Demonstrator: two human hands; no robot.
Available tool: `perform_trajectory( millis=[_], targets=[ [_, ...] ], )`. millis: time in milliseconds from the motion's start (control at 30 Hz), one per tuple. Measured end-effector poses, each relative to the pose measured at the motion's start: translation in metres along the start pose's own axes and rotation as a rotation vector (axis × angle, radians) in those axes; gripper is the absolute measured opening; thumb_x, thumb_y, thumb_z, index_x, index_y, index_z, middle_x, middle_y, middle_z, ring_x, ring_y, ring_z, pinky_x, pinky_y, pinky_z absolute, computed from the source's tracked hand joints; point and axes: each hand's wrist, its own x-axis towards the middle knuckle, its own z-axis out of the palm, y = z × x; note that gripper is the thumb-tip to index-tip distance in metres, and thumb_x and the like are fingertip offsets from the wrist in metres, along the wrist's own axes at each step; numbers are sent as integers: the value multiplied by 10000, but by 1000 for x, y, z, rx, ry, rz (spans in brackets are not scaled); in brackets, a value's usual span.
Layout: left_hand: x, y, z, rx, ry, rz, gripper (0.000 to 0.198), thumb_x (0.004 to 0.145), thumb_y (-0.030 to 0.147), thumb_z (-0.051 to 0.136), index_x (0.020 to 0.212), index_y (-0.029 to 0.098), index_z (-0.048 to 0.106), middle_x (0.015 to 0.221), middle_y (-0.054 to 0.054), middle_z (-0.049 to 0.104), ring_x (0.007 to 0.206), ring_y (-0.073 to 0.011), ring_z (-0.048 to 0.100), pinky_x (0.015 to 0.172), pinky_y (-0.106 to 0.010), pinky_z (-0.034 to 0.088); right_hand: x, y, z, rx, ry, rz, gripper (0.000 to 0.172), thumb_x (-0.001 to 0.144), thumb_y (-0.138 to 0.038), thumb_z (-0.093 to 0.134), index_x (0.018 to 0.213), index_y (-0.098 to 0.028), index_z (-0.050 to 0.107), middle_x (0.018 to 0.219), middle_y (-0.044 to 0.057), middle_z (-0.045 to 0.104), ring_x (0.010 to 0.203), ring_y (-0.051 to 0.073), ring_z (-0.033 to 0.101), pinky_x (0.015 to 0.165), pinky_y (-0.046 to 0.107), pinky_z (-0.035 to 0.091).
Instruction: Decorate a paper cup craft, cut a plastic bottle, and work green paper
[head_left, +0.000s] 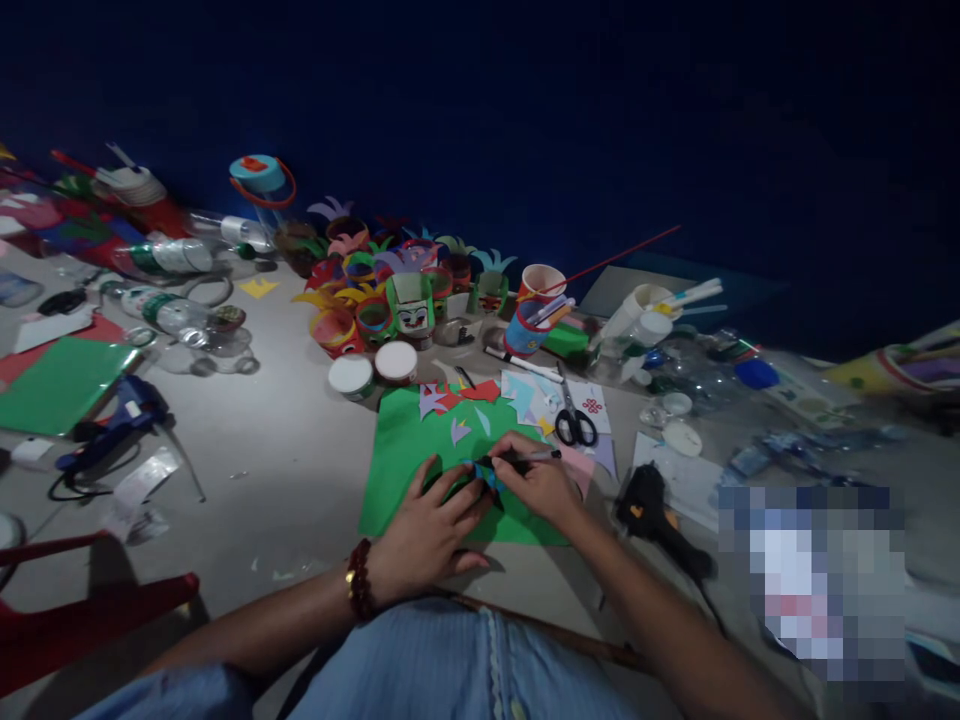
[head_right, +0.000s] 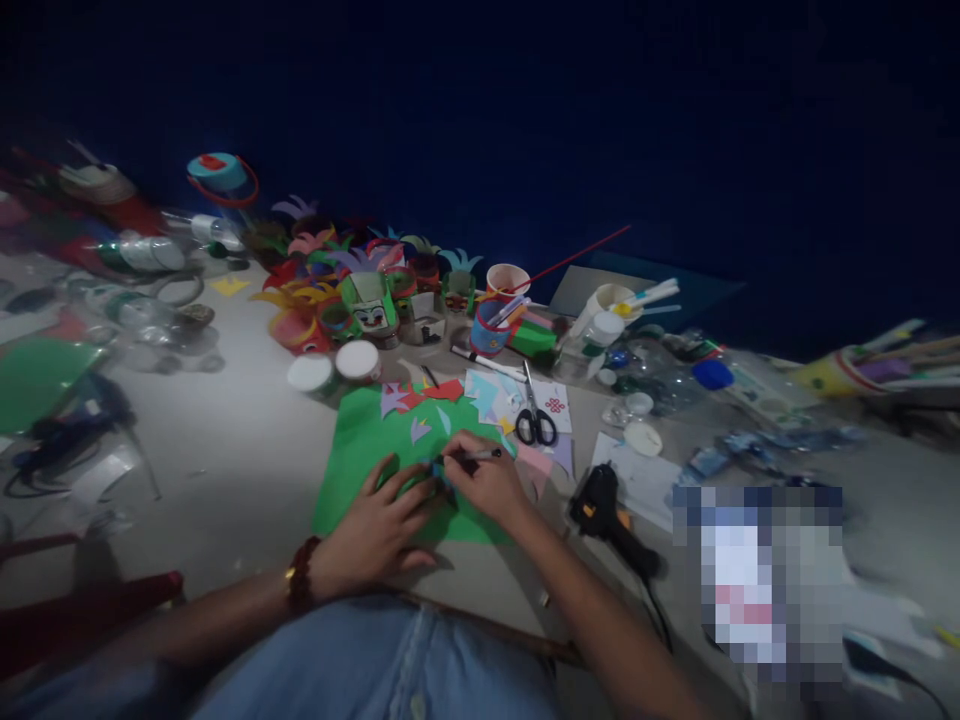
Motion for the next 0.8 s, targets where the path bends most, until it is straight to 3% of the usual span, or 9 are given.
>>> perform_trajectory(
  millis=[267, 800],
  targets=[
    [1, 1, -1, 17, 3, -4, 659, 869, 684, 545, 1362, 247, 534, 1391, -71, 566, 1396, -315, 382, 1190, -587, 153, -9, 1, 1, -135, 5, -56, 90, 840, -212, 551, 782, -248, 610, 719, 5, 666, 707, 199, 619, 664, 305, 443],
    [1, 2, -2, 19, 0, -6, 616, 881, 669, 543, 1327, 244, 566, 1400, -87, 562, 1388, -321, 387, 1188, -601, 155, -29, -6, 1, -255, 20, -120, 114, 883, -206, 535, 809, -251, 609, 756, 18, 680, 733, 202, 626, 689, 308, 455]
  ],
)
